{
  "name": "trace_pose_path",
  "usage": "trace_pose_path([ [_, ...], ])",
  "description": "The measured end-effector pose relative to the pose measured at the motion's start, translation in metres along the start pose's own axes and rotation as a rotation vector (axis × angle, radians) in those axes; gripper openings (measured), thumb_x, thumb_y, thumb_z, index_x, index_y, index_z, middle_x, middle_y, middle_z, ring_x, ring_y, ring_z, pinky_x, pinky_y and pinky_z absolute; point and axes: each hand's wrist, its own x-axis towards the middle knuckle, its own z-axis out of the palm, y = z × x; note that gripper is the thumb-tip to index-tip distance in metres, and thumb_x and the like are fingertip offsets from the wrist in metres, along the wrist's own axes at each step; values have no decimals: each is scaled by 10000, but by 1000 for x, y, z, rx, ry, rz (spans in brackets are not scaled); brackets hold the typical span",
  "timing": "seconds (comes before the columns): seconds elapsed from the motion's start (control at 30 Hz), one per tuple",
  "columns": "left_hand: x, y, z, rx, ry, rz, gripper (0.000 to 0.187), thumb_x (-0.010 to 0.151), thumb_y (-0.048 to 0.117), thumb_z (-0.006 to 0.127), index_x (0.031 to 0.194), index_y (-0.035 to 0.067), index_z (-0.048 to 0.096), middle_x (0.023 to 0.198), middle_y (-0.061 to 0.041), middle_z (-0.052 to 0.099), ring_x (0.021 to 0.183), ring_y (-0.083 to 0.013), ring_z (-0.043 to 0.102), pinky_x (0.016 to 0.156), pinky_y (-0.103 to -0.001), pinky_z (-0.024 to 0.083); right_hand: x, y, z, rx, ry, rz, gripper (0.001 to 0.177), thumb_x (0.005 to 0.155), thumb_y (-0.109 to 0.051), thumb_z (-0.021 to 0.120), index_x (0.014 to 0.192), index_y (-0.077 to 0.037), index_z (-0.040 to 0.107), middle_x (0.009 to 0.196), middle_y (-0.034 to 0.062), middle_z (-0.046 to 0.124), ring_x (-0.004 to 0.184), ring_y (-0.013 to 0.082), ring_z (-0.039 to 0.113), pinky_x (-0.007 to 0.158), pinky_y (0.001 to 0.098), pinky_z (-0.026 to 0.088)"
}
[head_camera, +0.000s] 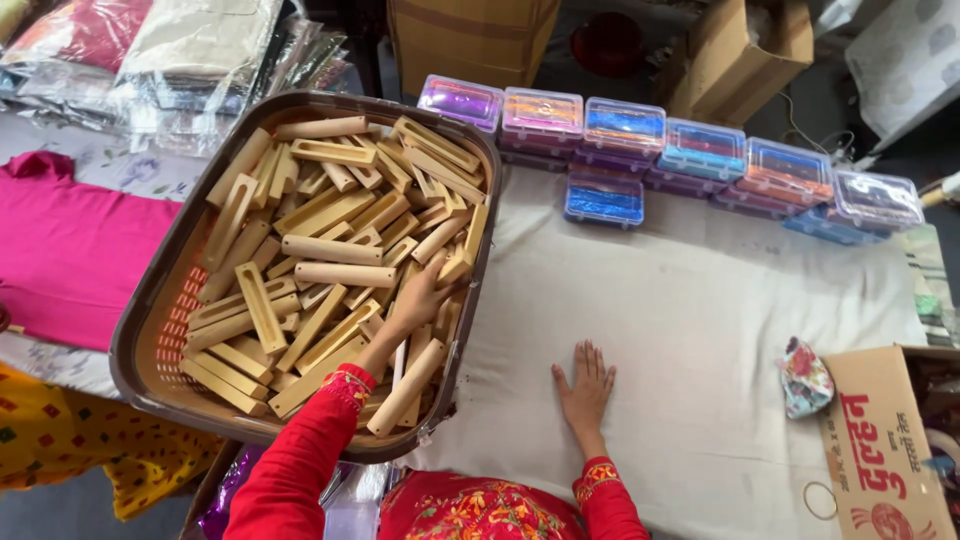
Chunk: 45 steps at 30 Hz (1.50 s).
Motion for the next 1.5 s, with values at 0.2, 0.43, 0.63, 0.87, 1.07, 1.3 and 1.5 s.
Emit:
trace_pose_path([
  [0.2,1,79,-14,-373,-124,-85,420,1027,383,618,1287,72,507,939,-131,734,797,-164,714,718,-316,577,6,5,-2,514,-199,341,778,912,-646,575,1524,-169,529,1569,42,507,1575,265,262,1287,472,232],
  [0.43,-64,182,27,-385,-378,-238,549,931,534,587,1282,116,526,853,-144,721,647,-223,667,572,-359,540,17,-78,-117,1941,-329,377,921,915,-712,484,1570,-74,385,1551,137,491,1452,309,385,1203,517,307],
  [0.63,-120,139,117,-119,-591,-63,609,994,557,584,1328,51,531,995,-158,722,795,-253,703,635,-400,579,7,-86,-120,1694,-146,527,793,1002,-515,560,1573,-2,358,1451,215,530,1201,331,600,1031,455,514],
  [0.87,-132,101,137,-634,-446,-476,697,940,634,435,1399,117,526,1166,-94,714,901,-180,670,667,-345,560,-13,-14,-120,1781,209,950,748,1009,-552,420,1577,-93,261,1487,180,522,1218,316,627,1023,437,522],
  [1.07,-137,127,218,-725,-217,-436,882,932,723,388,1494,43,384,1465,-242,473,1327,-358,473,1058,-525,431,-44,4,-90,1518,117,763,743,1020,-592,330,1558,-81,365,1539,161,501,1286,298,558,1050,437,466],
  [1.3,-155,144,316,-453,-264,-456,1009,967,723,364,1626,12,83,1686,-294,-36,1563,-471,-87,1239,-609,73,-40,-16,-170,1396,-341,773,703,975,-566,433,1455,-58,503,1352,110,666,1202,266,658,983,400,542],
  [1.5,-174,152,273,-549,-223,-558,1020,931,629,559,1608,33,82,1670,-275,-63,1555,-431,-25,1228,-524,215,-58,64,-79,1610,-622,764,668,968,-474,586,1412,22,535,1319,138,667,1187,231,651,1001,368,539],
])
